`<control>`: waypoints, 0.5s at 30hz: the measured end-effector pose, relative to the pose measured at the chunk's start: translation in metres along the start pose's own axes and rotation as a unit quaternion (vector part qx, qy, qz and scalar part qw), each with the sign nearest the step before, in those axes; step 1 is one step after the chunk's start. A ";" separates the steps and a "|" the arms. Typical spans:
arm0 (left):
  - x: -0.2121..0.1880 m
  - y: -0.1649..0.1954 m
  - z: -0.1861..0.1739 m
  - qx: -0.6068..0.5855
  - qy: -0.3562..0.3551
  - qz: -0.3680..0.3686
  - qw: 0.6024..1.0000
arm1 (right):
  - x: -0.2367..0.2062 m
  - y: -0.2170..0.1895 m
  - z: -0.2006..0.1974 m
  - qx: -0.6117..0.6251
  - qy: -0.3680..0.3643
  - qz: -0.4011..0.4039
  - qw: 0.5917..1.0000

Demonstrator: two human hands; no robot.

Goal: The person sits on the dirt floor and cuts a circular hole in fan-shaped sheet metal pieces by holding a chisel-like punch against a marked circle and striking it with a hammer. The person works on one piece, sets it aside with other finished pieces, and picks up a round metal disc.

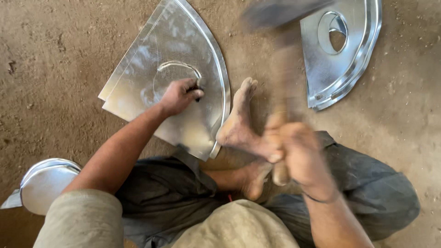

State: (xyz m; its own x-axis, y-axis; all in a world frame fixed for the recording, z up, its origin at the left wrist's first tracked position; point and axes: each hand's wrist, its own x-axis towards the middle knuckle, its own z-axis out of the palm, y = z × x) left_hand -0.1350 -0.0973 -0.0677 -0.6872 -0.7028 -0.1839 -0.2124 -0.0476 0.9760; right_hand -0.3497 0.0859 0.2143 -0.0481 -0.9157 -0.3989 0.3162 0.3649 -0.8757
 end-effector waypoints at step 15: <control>0.003 -0.008 -0.008 0.036 -0.057 -0.013 0.998 | -0.015 0.003 -0.010 -0.020 0.090 0.022 0.995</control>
State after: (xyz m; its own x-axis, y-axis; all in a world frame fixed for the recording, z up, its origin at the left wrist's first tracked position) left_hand -0.1293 -0.1049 -0.0753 -0.7545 -0.6168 -0.2242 -0.2767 -0.0108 0.9609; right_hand -0.3577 0.1027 0.2150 -0.2060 -0.8551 -0.4757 0.2847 0.4128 -0.8652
